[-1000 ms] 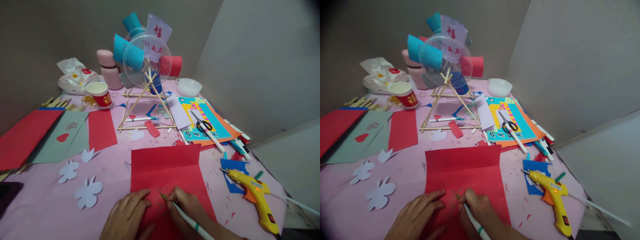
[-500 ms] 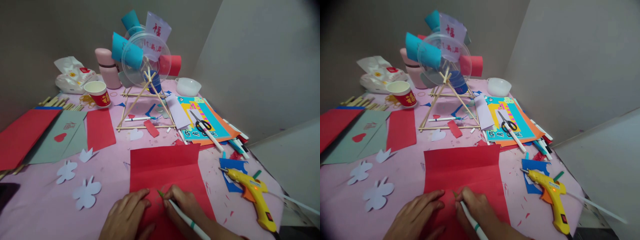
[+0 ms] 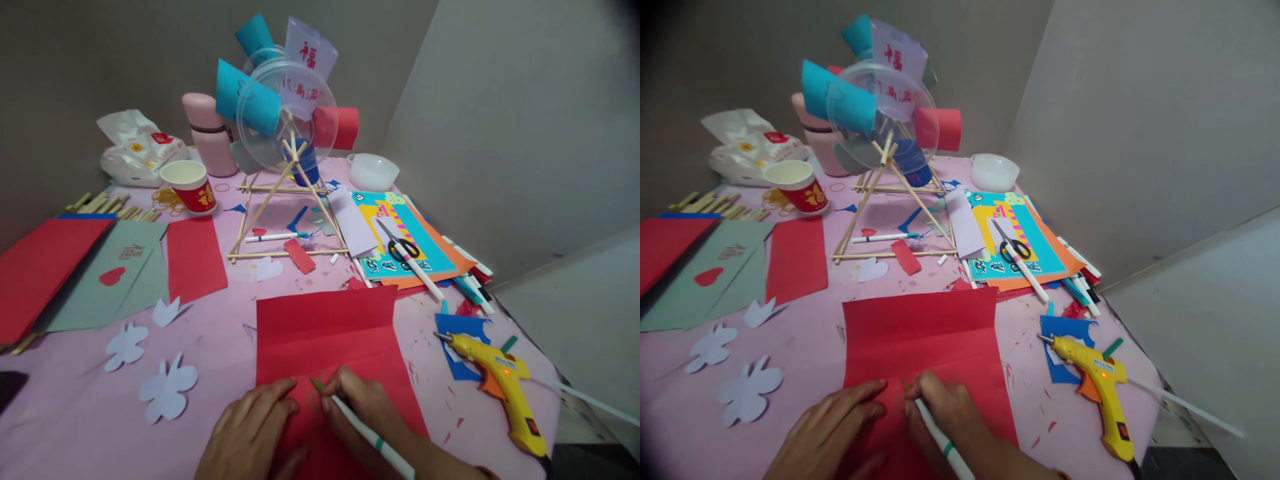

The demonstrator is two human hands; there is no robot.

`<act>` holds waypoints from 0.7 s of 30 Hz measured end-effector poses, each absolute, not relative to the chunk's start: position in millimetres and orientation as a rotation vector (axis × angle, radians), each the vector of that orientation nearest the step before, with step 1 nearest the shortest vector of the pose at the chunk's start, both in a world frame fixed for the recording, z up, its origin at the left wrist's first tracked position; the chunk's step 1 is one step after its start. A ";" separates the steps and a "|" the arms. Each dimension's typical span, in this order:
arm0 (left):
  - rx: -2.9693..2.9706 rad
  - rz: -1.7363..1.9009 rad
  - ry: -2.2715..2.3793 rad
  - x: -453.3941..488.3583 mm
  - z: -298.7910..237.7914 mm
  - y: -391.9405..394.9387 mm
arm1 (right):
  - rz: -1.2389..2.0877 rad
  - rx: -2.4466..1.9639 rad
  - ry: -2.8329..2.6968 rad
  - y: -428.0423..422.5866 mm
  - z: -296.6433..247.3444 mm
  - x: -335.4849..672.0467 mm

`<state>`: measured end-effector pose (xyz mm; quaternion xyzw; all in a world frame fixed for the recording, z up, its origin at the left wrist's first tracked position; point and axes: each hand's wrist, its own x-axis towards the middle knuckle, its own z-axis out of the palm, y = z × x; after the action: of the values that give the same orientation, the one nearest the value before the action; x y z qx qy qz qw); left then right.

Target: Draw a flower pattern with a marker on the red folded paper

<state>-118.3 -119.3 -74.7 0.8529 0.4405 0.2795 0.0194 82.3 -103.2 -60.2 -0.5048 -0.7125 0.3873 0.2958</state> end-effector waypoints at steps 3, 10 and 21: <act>2.705 0.930 1.325 -120.4 -80.5 -117.5 | 1.024 -1.373 -1.932 -102.1 -57.8 81.6; 2.715 0.926 1.336 -119.1 -80.0 -116.2 | 1.112 -1.384 -1.932 -98.4 -52.2 81.4; 2.661 0.880 1.343 -119.1 -78.7 -117.7 | 1.220 -1.350 -1.452 -98.7 -51.5 85.9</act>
<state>-119.1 -117.7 -78.7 0.8561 0.4321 0.2832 0.0170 85.9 -98.7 -51.5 -0.5325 -0.5728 0.4814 0.3957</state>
